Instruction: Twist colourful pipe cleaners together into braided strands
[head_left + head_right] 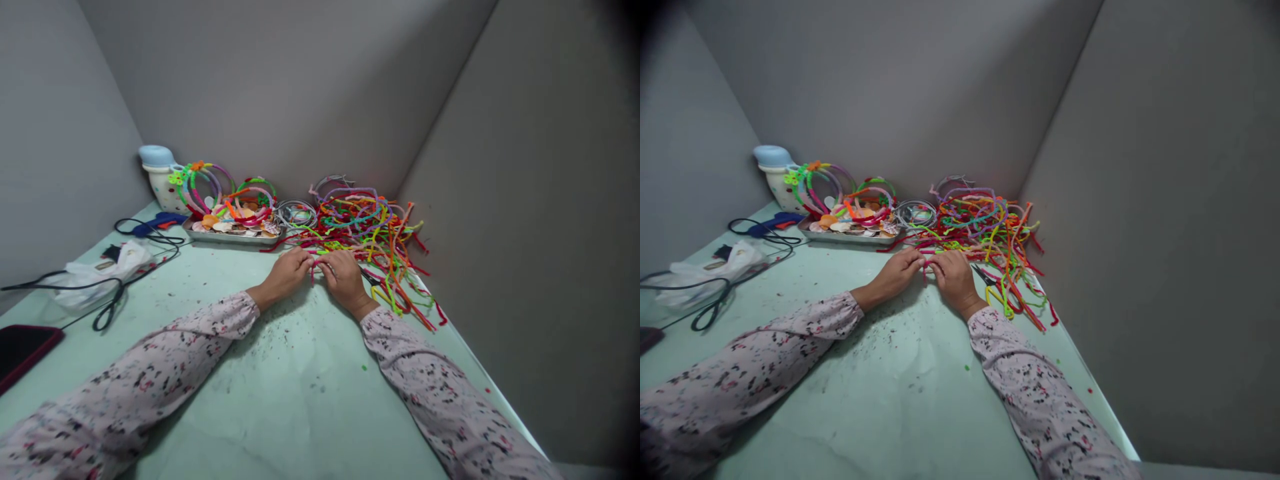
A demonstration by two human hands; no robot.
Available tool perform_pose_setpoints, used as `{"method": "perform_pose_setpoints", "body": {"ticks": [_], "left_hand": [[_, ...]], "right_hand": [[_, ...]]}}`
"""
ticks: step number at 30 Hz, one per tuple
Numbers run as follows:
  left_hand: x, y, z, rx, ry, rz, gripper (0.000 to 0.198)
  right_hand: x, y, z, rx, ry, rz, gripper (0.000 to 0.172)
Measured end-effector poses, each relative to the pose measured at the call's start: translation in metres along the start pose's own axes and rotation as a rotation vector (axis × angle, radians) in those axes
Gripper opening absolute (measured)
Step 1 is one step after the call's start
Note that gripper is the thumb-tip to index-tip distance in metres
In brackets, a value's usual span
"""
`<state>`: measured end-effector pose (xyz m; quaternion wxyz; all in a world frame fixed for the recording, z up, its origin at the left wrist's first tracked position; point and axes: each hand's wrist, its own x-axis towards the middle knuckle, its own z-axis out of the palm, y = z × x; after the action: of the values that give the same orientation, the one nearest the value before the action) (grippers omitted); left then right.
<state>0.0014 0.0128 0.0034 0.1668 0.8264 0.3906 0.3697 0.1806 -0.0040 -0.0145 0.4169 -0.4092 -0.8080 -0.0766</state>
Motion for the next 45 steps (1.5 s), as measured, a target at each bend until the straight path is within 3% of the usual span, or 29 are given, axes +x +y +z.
{"method": "perform_pose_setpoints", "body": {"ticks": [27,33,45], "left_hand": [[0.0007,-0.0006,0.0026,-0.085,-0.003,-0.059,0.03],[-0.0016,-0.0014,0.0007,-0.172,0.005,-0.043,0.016],[-0.0014,-0.005,0.0047,-0.126,0.084,-0.013,0.012]], "right_hand": [[0.0004,-0.0014,-0.0003,0.008,-0.002,-0.002,0.021],[0.0008,0.0,-0.0005,0.018,0.007,0.011,0.021],[0.0013,0.0001,0.0002,0.024,0.021,0.014,0.02]]}}
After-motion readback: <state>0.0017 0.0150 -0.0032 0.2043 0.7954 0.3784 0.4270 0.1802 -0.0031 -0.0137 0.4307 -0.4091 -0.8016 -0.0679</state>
